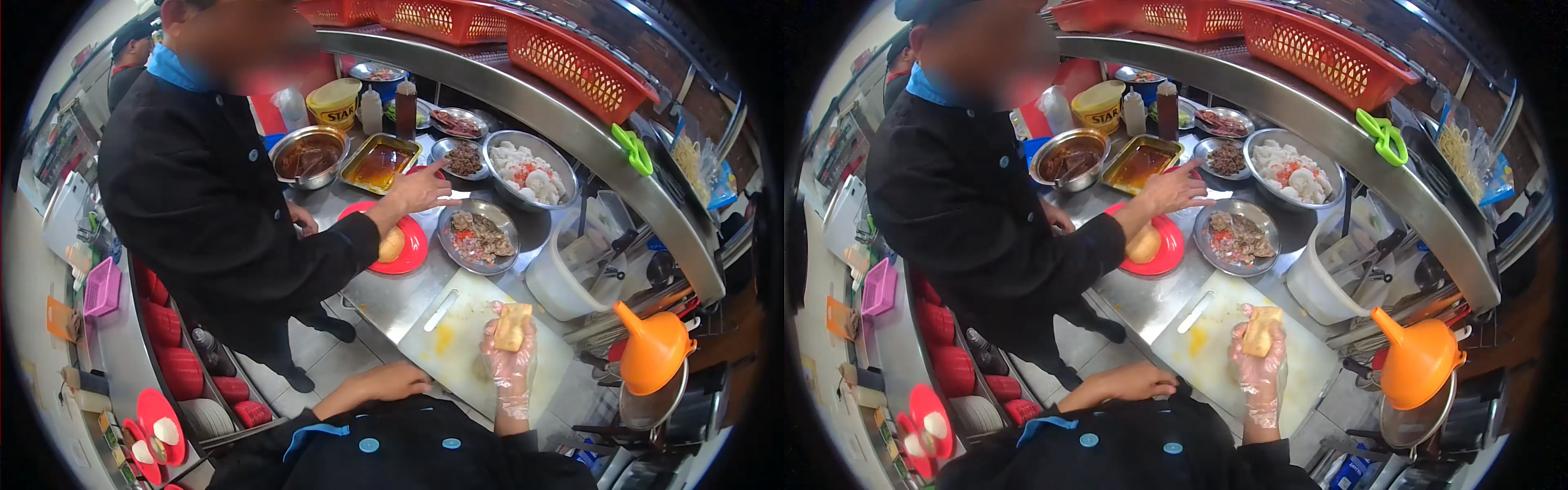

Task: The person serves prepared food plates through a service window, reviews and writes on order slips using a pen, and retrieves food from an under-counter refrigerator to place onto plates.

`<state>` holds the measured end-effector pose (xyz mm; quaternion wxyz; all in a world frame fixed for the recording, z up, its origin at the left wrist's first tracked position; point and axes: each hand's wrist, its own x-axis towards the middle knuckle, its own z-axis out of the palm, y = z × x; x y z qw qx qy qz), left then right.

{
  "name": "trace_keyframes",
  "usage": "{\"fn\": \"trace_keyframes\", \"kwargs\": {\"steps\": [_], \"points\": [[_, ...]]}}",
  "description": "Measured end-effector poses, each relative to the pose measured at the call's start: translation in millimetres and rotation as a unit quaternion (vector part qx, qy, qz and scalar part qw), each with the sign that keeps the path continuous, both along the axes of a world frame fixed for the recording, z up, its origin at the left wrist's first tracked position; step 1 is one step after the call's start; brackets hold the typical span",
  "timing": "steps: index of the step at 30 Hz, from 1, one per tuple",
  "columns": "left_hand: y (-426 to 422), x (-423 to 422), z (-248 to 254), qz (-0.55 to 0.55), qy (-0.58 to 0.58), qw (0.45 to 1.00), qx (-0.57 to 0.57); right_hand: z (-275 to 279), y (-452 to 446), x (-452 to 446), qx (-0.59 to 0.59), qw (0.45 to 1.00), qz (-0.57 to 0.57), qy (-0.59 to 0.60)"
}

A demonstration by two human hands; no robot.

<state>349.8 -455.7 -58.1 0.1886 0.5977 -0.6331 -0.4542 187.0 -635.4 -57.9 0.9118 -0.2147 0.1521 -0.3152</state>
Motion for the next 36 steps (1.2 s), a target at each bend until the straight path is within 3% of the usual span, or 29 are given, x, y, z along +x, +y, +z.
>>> {"fn": "trace_keyframes", "kwargs": {"steps": [1, 3, 5, 6, 8, 9, 10, 12, 14, 16, 18, 20, 22, 24, 25, 26, 27, 29, 31, 34, 36], "points": [[-18.5, -3.1, 16.1, -0.035, 0.067, 0.996, -0.054, 5.4, -7.0, -0.6, 0.023, 0.999, -0.017, -0.016], [-47.5, -13.6, 89.2, -0.051, 0.208, 0.975, -0.052, 8.2, -20.4, -4.8, 0.047, 0.998, -0.035, -0.034], [-73.3, -19.9, 131.3, -0.08, 0.22, 0.968, -0.095, 8.4, -36.6, -7.3, 0.004, 0.999, -0.03, 0.018], [-85.7, -24.4, 144.0, -0.056, 0.237, 0.954, -0.177, 17.0, -41.1, -4.4, 0.0, 1.0, -0.025, 0.015], [-111.6, -32.0, 165.5, 0.023, 0.254, 0.897, -0.361, 41.4, -33.6, 8.8, 0.141, 0.981, -0.122, 0.053], [-126.7, -33.2, 177.7, 0.074, 0.249, 0.847, -0.463, 63.6, -20.8, 39.4, 0.046, 0.949, -0.307, 0.052], [-142.9, -32.9, 191.3, 0.123, 0.339, 0.796, -0.486, 48.8, -36.2, 32.9, 0.039, 0.953, -0.298, 0.038], [-172.2, -18.1, 227.0, 0.19, 0.441, 0.664, -0.573, -5.4, -64.3, 7.7, -0.009, 0.995, -0.036, 0.091], [-202.5, 11.3, 281.1, 0.218, 0.42, 0.54, -0.696, -8.8, -62.4, 13.7, -0.013, 0.996, -0.019, 0.086], [-235.9, 58.7, 335.6, 0.268, 0.281, 0.429, -0.816, -12.8, -58.4, 16.9, -0.014, 0.996, -0.012, 0.088], [-261.1, 117.2, 389.1, 0.362, 0.198, 0.311, -0.856, -20.5, -56.6, 22.2, -0.033, 0.991, -0.028, 0.13], [-263.9, 178.6, 435.6, 0.471, 0.091, 0.314, -0.819, -34.0, -54.2, 25.9, -0.031, 0.988, -0.047, 0.146], [-266.8, 263.1, 474.3, 0.521, 0.075, 0.296, -0.797, -42.5, -50.0, 30.4, -0.028, 0.984, -0.068, 0.164], [-245.7, 287.9, 492.4, 0.621, 0.123, 0.27, -0.725, -37.7, -43.7, 34.0, -0.036, 0.978, -0.049, 0.199], [-238.7, 351.2, 494.3, 0.621, -0.025, 0.277, -0.733, -34.4, -41.6, 33.9, -0.041, 0.979, -0.053, 0.193], [-234.1, 426.9, 489.1, 0.606, -0.172, 0.278, -0.725, -32.0, -39.5, 33.3, -0.024, 0.961, -0.031, 0.272], [-220.7, 453.4, 473.8, 0.623, -0.248, 0.342, -0.658, -37.7, -39.3, 35.8, -0.006, 0.937, -0.009, 0.349], [-213.7, 547.4, 447.8, 0.636, -0.363, 0.46, -0.503, -69.3, -42.5, 43.8, -0.022, 0.944, -0.037, 0.327], [-219.5, 590.1, 419.1, 0.58, -0.484, 0.555, -0.348, -58.8, -41.2, 63.2, -0.035, 0.928, -0.062, 0.367], [-234.3, 629.0, 387.5, 0.403, -0.546, 0.622, -0.391, -18.1, -24.6, 102.7, -0.042, 0.926, -0.084, 0.366], [-239.2, 634.8, 392.5, 0.401, -0.509, 0.702, -0.295, -17.6, -20.3, 124.2, -0.072, 0.923, -0.101, 0.364]]}}
